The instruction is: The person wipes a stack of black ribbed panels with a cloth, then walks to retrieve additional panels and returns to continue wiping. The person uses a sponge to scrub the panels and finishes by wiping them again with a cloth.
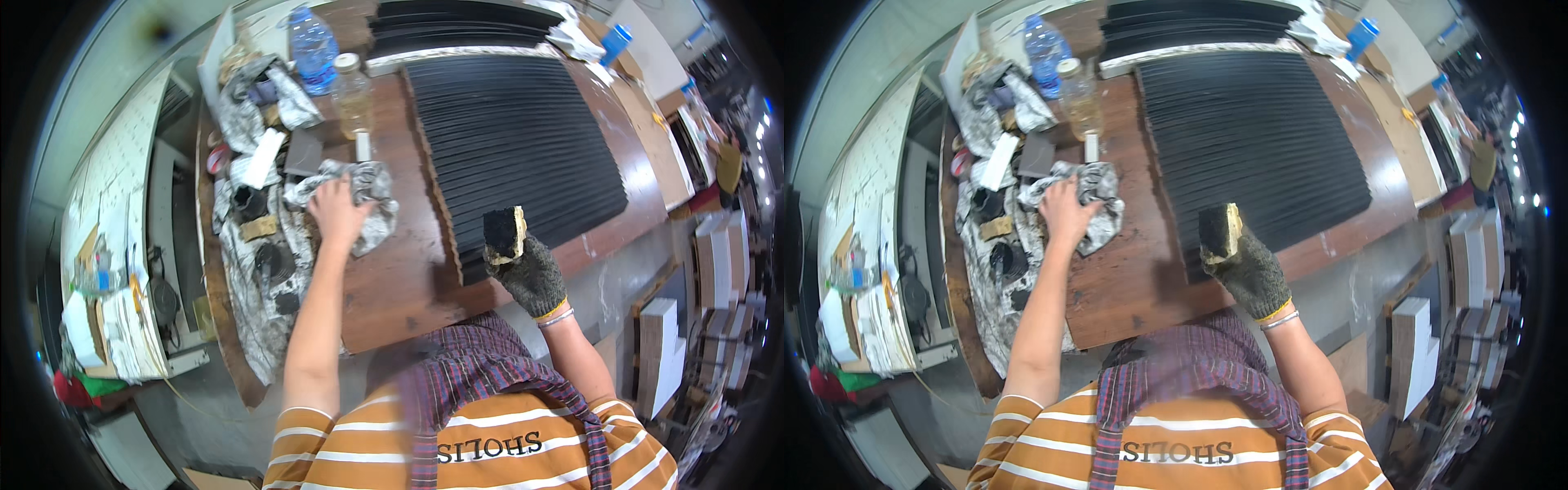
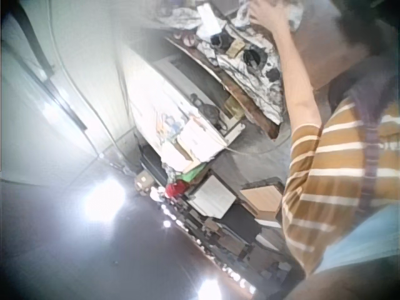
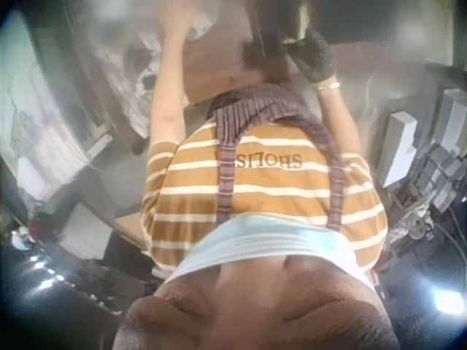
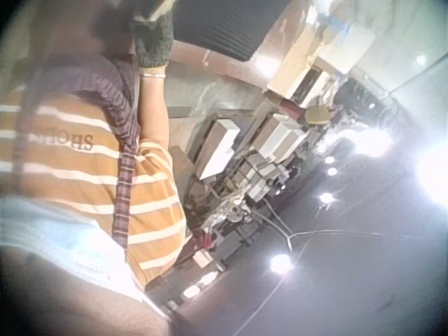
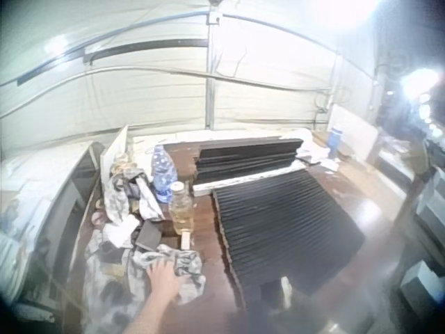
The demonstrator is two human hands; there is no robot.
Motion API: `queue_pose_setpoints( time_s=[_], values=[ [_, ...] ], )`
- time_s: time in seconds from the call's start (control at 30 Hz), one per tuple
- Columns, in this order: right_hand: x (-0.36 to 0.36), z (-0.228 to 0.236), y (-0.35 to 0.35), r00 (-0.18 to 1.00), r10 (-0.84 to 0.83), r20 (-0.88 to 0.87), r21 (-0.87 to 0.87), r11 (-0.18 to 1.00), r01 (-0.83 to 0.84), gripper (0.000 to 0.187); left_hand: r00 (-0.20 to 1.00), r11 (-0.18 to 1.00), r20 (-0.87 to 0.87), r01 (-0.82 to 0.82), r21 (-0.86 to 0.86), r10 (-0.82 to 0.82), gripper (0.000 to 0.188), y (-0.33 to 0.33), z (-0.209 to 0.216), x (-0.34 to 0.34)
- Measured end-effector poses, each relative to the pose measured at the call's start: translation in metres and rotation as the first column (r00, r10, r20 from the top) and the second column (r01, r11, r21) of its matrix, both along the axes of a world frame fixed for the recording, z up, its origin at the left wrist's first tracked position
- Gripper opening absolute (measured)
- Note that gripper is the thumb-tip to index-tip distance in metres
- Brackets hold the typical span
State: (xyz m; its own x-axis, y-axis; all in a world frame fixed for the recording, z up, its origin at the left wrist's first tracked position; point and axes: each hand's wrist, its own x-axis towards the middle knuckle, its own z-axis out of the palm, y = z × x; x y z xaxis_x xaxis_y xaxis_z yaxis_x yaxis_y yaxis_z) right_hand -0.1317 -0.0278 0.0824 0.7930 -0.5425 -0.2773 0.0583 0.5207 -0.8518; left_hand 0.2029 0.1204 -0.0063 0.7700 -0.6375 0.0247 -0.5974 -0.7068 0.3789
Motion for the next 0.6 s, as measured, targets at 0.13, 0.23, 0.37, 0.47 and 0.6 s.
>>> queue_pose_setpoints(
  time_s=[0.13, 0.23, 0.37, 0.47, 0.6],
  values=[
    [-0.035, -0.003, -0.018, 0.990, -0.141, 0.005, 0.077, 0.987, 0.140, 0.047, 0.991, 0.976, 0.135, 0.017, -0.217, 0.012, 0.030, 0.012, -0.006, 0.012],
    [-0.048, -0.010, -0.047, 0.960, -0.229, 0.163, 0.431, 0.891, 0.139, 0.042, 0.968, 0.932, 0.242, 0.034, -0.360, 0.058, 0.032, 0.023, 0.006, 0.000],
    [-0.048, -0.021, -0.085, 0.978, -0.094, 0.186, 0.259, 0.965, 0.044, 0.037, 0.995, 0.925, 0.102, 0.052, -0.376, -0.014, 0.050, 0.029, 0.017, -0.047],
    [-0.042, -0.025, -0.101, 0.982, -0.132, 0.136, 0.379, 0.923, 0.072, 0.037, 0.986, 0.998, 0.157, 0.060, -0.015, -0.057, 0.063, 0.018, 0.001, -0.093],
    [-0.035, -0.019, -0.111, 0.993, -0.115, -0.007, 0.308, 0.945, 0.112, 0.034, 0.980, 0.986, 0.190, 0.083, -0.143, -0.055, 0.051, 0.012, -0.009, -0.110]
  ],
)
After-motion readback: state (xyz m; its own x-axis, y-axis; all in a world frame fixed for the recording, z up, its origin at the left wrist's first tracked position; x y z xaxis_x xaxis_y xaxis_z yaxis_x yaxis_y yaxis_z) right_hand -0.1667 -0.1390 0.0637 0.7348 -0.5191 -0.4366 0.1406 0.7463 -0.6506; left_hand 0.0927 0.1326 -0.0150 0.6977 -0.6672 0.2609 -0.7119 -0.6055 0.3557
